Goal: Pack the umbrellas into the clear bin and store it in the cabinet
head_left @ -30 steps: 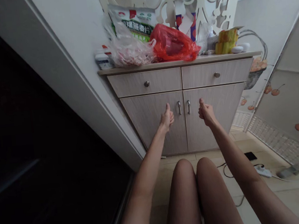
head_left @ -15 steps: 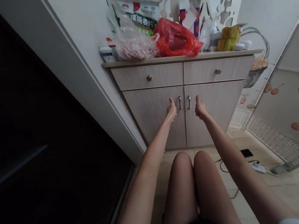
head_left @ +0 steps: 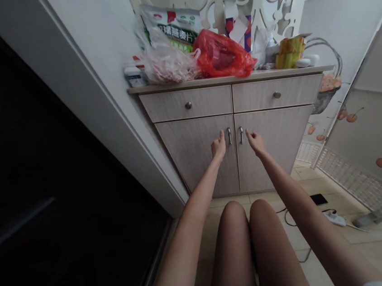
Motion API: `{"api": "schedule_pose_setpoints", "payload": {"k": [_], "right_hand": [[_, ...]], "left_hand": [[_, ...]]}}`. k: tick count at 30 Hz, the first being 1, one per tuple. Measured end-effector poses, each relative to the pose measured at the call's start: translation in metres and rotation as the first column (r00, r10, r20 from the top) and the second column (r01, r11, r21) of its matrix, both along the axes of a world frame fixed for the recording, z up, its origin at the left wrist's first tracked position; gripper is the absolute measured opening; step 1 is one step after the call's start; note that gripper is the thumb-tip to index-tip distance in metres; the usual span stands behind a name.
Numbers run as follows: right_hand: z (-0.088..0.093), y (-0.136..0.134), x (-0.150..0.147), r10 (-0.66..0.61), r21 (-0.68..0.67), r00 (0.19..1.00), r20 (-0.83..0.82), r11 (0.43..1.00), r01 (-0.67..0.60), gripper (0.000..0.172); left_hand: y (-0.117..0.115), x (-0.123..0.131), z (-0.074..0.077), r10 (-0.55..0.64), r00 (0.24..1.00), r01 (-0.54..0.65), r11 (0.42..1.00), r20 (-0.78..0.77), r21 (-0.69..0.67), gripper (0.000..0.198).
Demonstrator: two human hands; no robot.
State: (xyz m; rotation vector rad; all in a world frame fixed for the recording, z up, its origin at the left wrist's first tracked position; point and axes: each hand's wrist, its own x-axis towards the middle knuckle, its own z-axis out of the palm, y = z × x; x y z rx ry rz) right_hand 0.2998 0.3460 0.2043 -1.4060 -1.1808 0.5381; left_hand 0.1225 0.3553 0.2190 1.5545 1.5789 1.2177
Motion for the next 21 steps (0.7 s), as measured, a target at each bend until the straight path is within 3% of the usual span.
{"api": "schedule_pose_setpoints", "payload": {"k": [2, 5, 11, 16, 21], "right_hand": [[-0.006, 0.009, -0.005, -0.024, 0.082, 0.990, 0.137, 0.997, 0.013, 0.049], [-0.012, 0.023, -0.016, -0.007, 0.128, 0.970, 0.244, 0.992, -0.025, 0.040], [-0.020, 0.033, -0.023, -0.060, 0.124, 0.953, 0.297, 0.992, 0.023, 0.039], [-0.022, 0.015, -0.022, -0.127, 0.135, 0.896, 0.426, 0.988, 0.076, 0.032], [-0.028, -0.021, -0.017, -0.152, 0.147, 0.872, 0.465, 0.985, 0.093, 0.031]], "left_hand": [[0.006, 0.007, -0.004, 0.131, 0.990, -0.124, 0.983, -0.047, 0.138, 0.041], [0.018, 0.021, -0.010, 0.134, 0.989, -0.121, 0.974, -0.057, 0.194, 0.013], [0.030, 0.032, -0.016, 0.077, 0.994, -0.060, 0.975, -0.074, 0.213, 0.005], [0.012, 0.026, -0.019, 0.087, 0.989, -0.053, 0.966, -0.123, 0.251, 0.007], [-0.027, 0.014, -0.024, 0.120, 0.975, -0.047, 0.935, -0.189, 0.351, 0.007]]}}
